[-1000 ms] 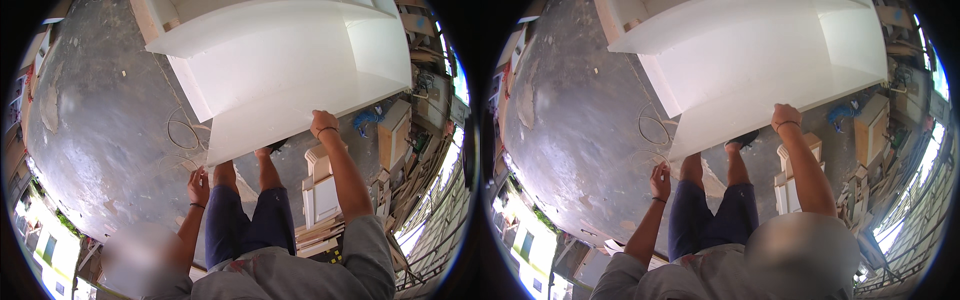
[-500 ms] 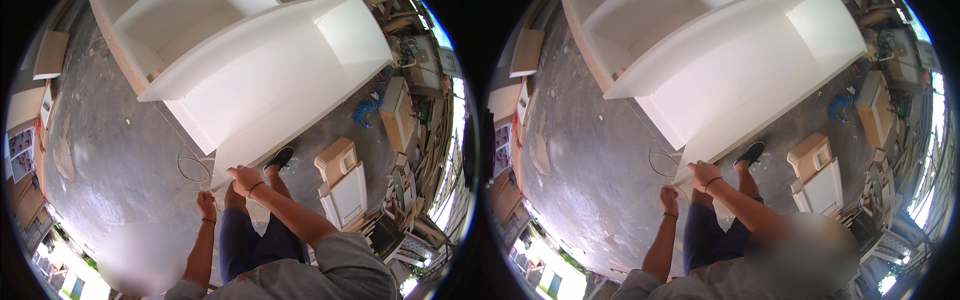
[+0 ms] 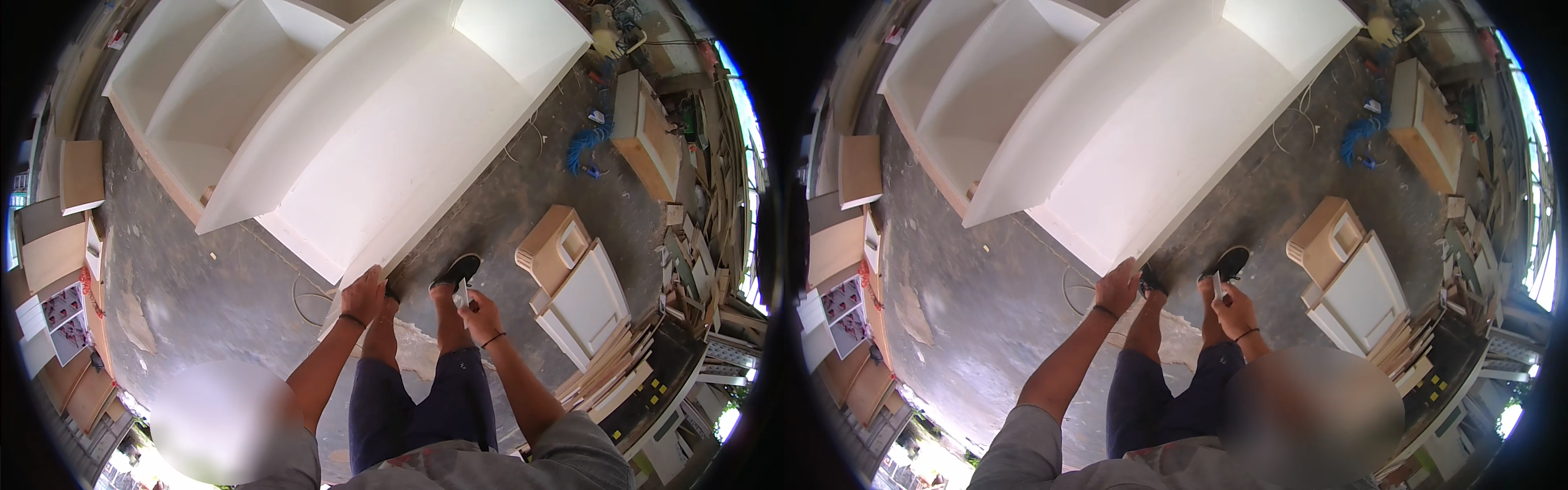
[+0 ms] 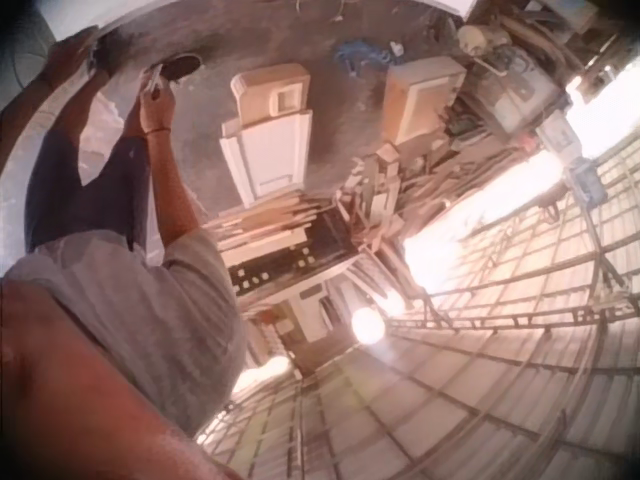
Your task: The person sands the edges and surfaces of a white wooden cabinet using a sanding block. They repeatedly rub the block along the edges and flat surfaces, then wipe the surface with their hand to remove dust.
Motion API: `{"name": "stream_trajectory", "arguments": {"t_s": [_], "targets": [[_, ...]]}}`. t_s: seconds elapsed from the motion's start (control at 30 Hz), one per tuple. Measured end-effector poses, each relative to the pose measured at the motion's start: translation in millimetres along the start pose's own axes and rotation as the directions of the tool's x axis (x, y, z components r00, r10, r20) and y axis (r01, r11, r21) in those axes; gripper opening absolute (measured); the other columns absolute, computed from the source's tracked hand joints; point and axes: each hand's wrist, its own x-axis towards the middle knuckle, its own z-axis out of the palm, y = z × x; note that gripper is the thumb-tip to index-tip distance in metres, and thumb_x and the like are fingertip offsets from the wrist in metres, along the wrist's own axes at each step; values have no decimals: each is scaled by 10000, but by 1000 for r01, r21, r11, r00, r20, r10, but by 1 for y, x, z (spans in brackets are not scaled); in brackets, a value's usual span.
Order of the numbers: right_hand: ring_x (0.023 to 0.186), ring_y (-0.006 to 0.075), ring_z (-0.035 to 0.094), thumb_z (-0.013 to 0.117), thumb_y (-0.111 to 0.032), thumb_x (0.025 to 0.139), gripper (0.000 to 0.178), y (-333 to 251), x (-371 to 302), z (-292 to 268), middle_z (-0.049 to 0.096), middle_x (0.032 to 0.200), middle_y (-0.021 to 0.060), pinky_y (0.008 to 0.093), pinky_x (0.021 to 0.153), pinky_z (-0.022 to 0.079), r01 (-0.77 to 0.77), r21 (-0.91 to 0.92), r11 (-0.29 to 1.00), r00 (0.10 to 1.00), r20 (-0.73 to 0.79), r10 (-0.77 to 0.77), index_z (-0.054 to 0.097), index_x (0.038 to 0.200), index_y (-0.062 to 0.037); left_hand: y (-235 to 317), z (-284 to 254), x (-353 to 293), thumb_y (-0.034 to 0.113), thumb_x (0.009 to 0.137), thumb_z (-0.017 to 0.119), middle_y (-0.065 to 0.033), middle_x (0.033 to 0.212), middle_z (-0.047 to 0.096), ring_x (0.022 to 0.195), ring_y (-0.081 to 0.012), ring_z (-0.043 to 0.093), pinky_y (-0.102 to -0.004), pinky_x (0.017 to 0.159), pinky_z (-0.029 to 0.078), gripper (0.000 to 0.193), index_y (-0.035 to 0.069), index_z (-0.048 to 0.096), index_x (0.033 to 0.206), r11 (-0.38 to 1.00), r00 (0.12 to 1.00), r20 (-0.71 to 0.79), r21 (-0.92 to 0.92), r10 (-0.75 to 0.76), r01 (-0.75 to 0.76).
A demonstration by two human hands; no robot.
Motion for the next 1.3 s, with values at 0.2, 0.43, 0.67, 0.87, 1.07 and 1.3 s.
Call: {"name": "stream_trajectory", "arguments": {"t_s": [0.2,0.43,0.67,0.87,1.07,1.3], "targets": [[631,105,516,660,-145,749,316,65,-22,-2,563,686,25,280,601,439,-11,25,1000,1000,-4,11,628,1041,-28,47,19,62,223,902,502,-198,1067,631,910,-355,634,-437,758,516,367,14,496,1203,995,990,-111,64,85,-78],[644,168,559,651,-157,752,366,93,-12,-67,589,704,74,317,609,452,-93,159,983,995,-2,95,615,1091,-23,123,34,166,202,893,522,-211,985,640,868,-361,637,-435,728,512,334,10,516,1165,986,971,-199,127,131,-107],[594,111,476,680,-106,744,358,113,-2,-142,526,648,18,283,567,417,-180,249,952,975,-87,207,620,1082,-5,206,42,268,318,941,464,-187,985,659,884,-347,647,-445,751,509,336,51,520,1137,974,986,-149,222,73,-39],[611,113,503,700,-114,743,337,137,24,-171,548,660,22,285,579,431,-204,294,934,959,-134,252,623,1050,3,213,46,278,371,956,440,-159,974,654,855,-365,640,-470,722,503,336,80,506,1110,958,987,-158,285,38,9],[602,147,538,695,-134,746,285,103,64,-200,580,661,53,314,589,451,-144,371,917,961,-167,219,627,988,0,211,42,277,342,955,444,-183,998,627,865,-382,625,-479,704,501,330,52,491,1106,953,989,-138,304,53,-9],[617,134,548,697,-148,739,261,49,109,-252,579,665,49,300,591,452,-198,361,911,950,-157,268,621,933,10,211,42,275,319,945,459,-182,1013,614,897,-384,612,-491,729,487,315,57,486,1116,966,997,-71,257,2,16]]}}
